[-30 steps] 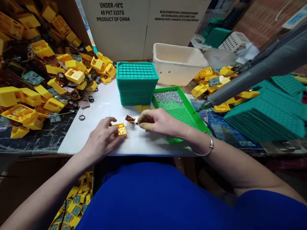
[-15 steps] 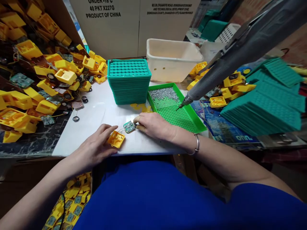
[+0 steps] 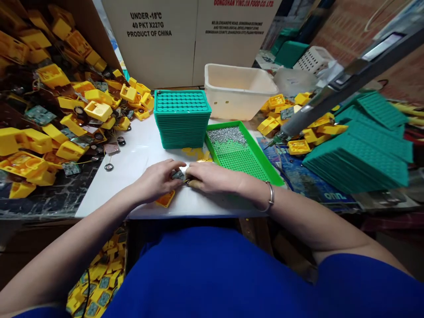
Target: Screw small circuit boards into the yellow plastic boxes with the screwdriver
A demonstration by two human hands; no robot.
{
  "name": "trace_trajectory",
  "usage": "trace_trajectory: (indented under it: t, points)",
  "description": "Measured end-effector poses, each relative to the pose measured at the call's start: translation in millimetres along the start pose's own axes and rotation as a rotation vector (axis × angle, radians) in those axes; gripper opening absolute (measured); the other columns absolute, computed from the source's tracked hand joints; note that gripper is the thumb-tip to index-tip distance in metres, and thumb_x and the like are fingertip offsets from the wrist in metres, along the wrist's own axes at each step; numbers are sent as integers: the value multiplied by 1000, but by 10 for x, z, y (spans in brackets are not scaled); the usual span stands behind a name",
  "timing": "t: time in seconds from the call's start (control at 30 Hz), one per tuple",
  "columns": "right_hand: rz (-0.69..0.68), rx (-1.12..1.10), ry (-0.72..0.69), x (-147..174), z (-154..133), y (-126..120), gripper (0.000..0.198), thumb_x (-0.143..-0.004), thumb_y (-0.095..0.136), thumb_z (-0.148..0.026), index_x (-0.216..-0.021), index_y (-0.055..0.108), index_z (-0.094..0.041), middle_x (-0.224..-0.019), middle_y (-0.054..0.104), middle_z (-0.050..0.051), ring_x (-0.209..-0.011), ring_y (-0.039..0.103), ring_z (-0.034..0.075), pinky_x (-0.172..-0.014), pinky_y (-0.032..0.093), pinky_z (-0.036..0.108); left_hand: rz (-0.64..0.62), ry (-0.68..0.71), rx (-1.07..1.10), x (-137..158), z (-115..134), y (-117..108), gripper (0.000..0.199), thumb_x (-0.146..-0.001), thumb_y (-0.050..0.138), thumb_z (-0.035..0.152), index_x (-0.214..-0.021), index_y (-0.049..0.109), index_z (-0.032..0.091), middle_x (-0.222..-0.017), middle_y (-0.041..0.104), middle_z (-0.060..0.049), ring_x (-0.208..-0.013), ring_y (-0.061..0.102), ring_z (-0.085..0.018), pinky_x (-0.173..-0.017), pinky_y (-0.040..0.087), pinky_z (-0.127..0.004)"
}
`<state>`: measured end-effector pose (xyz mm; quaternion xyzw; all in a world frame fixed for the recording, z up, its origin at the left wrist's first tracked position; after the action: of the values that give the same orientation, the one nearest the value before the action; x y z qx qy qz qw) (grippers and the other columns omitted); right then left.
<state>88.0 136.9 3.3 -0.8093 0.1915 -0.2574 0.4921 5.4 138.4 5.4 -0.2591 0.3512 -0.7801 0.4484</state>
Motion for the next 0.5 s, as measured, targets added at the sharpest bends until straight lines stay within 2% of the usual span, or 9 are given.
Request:
trace_trajectory:
  t: [0.1, 0.2, 0.27, 0.33, 0.4, 0.5]
  points:
    - [-5, -66, -1, 15, 68, -1, 13, -86, 55, -20, -90, 65, -14, -94, 66, 9, -79, 54, 16, -69, 37, 27, 5, 3, 101, -68, -28, 10, 36, -73, 64, 27, -109, 66, 21, -76, 57, 0, -68, 56, -16, -63, 45, -29]
    - [-11, -156, 49, 7, 149, 6, 15, -85, 55, -23, -91, 66, -15, -92, 68, 8, -78, 56, 16, -67, 37, 27, 0, -119, 399, -25, -185, 31, 29, -73, 64, 32, -98, 65, 18, -66, 51, 2, -61, 53, -15, -58, 42, -28]
    - [-22, -161, 102, -4, 181, 12, 16, -85, 55, -24, -92, 67, -15, -94, 70, 8, -80, 58, 17, -67, 37, 27, 21, -194, 523, 30, -295, 31, 26, -74, 65, 35, -91, 64, 17, -65, 55, 1, -61, 54, -15, -58, 43, -28]
    - [2, -118, 165, -20, 206, -18, 17, -87, 54, -25, -92, 67, -15, -95, 71, 10, -82, 60, 18, -67, 37, 28, 122, -226, 488, 82, -392, -51, 25, -74, 66, 38, -86, 63, 16, -69, 59, -1, -64, 55, -16, -59, 44, -29]
    - [65, -73, 227, -35, 229, -76, 19, -90, 54, -28, -96, 65, -13, -97, 70, 11, -85, 61, 20, -69, 37, 30, 237, -241, 330, 125, -460, -159, 24, -75, 65, 40, -84, 62, 17, -68, 58, -1, -62, 53, -15, -58, 42, -28]
    - [122, -4, 254, -64, 222, -112, 27, -91, 55, -29, -113, 60, -13, -107, 68, 13, -91, 62, 23, -71, 38, 31, 328, -218, 51, 147, -451, -261, 22, -77, 62, 37, -90, 63, 19, -76, 56, 0, -63, 51, -14, -60, 43, -29]
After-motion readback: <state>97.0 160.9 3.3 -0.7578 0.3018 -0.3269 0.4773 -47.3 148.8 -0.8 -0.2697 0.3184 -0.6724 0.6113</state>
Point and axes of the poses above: each hand's wrist, its own x-axis away from the middle knuckle, its own y-axis out of the palm, z = x × y, the point moved 9 cm from there along -x, towards the middle knuckle
